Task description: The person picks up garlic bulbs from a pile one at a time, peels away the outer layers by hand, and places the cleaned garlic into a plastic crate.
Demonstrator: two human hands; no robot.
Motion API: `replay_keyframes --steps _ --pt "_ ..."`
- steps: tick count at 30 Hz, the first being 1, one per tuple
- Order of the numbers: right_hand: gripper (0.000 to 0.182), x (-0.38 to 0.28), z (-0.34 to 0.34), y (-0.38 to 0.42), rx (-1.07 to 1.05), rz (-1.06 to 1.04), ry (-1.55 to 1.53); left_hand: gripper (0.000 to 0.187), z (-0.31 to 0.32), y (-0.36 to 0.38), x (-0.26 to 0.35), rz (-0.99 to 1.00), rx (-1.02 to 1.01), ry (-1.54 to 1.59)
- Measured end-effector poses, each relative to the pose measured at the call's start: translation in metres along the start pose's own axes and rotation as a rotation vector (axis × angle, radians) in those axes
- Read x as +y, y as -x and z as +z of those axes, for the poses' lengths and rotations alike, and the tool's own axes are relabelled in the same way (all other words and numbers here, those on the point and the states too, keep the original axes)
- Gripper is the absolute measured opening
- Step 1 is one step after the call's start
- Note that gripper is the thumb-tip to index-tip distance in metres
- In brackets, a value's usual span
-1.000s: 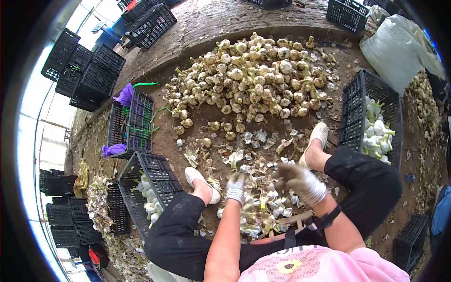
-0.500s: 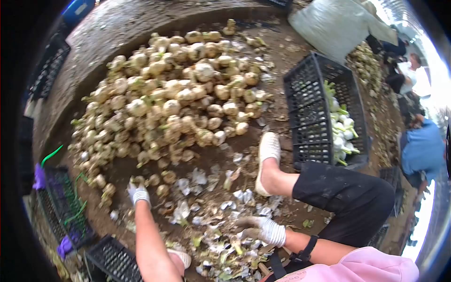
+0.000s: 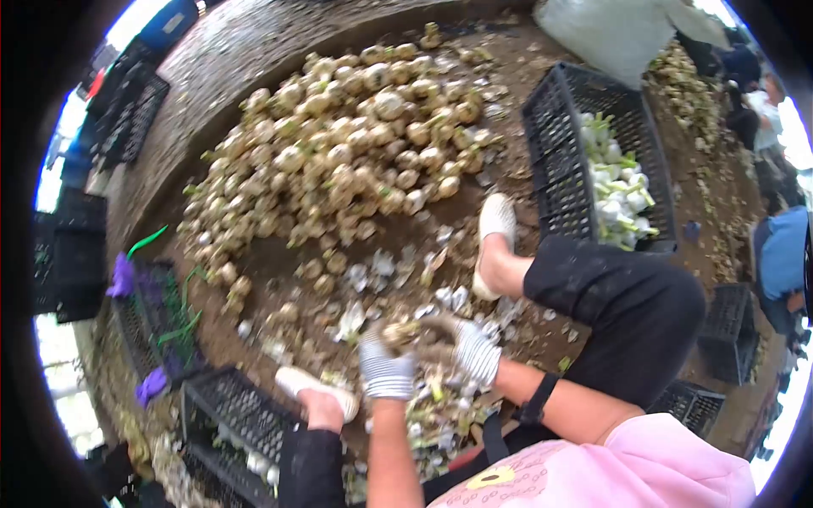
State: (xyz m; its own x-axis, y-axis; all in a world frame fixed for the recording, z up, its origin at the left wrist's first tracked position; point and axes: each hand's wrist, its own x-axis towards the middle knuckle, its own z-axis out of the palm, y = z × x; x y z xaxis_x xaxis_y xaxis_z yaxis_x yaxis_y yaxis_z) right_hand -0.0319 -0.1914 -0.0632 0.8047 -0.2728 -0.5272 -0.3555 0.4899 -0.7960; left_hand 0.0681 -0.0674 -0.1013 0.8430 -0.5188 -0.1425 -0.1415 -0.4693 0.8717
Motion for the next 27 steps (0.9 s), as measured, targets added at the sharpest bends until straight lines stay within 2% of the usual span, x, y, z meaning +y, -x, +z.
replay_keyframes --steps 1,2,5,6,8,10,14,16,17,21,22,25,27 --pt "0.045 0.01 0.0 -0.001 0.015 -0.22 0.034 0.047 0.003 0.019 0.022 0.081 0.013 -0.228" --pt "0.033 -0.018 0.008 0.014 0.04 0.024 -0.271 0.052 0.002 0.033 0.04 0.159 0.017 -0.452" --pt "0.021 -0.028 0.0 0.027 -0.04 0.045 -0.26 0.056 -0.019 0.055 0.067 0.233 0.048 -0.226" --pt "0.02 -0.033 0.001 0.031 -0.067 0.031 -0.237 0.056 -0.029 0.062 0.067 0.207 -0.032 -0.17" --pt "0.022 -0.032 0.006 0.036 -0.135 0.009 -0.263 0.057 -0.04 0.073 0.072 0.267 0.008 -0.098" --pt "0.024 -0.04 0.011 0.043 -0.222 -0.142 -0.027 0.056 -0.043 0.085 0.084 0.333 0.125 -0.232" --pt "0.028 -0.035 0.021 0.055 -0.197 -0.048 -0.157 0.056 -0.035 0.107 0.116 0.417 0.235 -0.451" --pt "0.029 -0.029 0.018 0.051 -0.217 0.007 -0.168 0.056 -0.036 0.108 0.113 0.395 0.243 -0.441" --pt "0.027 -0.031 0.019 0.052 -0.213 0.131 -0.223 0.056 -0.038 0.107 0.11 0.407 0.239 -0.474" --pt "0.029 -0.018 0.016 0.048 -0.327 0.23 -0.502 0.055 -0.044 0.107 0.104 0.453 0.228 -0.562" --pt "0.03 -0.015 0.017 0.049 -0.321 0.237 -0.476 0.055 -0.048 0.107 0.101 0.46 0.227 -0.588" --pt "0.029 -0.022 0.02 0.056 -0.277 0.273 -0.39 0.053 -0.053 0.105 0.1 0.396 0.176 -0.412" --pt "0.026 -0.015 0.018 0.052 -0.259 0.199 -0.201 0.05 -0.057 0.104 0.095 0.367 0.141 -0.296"
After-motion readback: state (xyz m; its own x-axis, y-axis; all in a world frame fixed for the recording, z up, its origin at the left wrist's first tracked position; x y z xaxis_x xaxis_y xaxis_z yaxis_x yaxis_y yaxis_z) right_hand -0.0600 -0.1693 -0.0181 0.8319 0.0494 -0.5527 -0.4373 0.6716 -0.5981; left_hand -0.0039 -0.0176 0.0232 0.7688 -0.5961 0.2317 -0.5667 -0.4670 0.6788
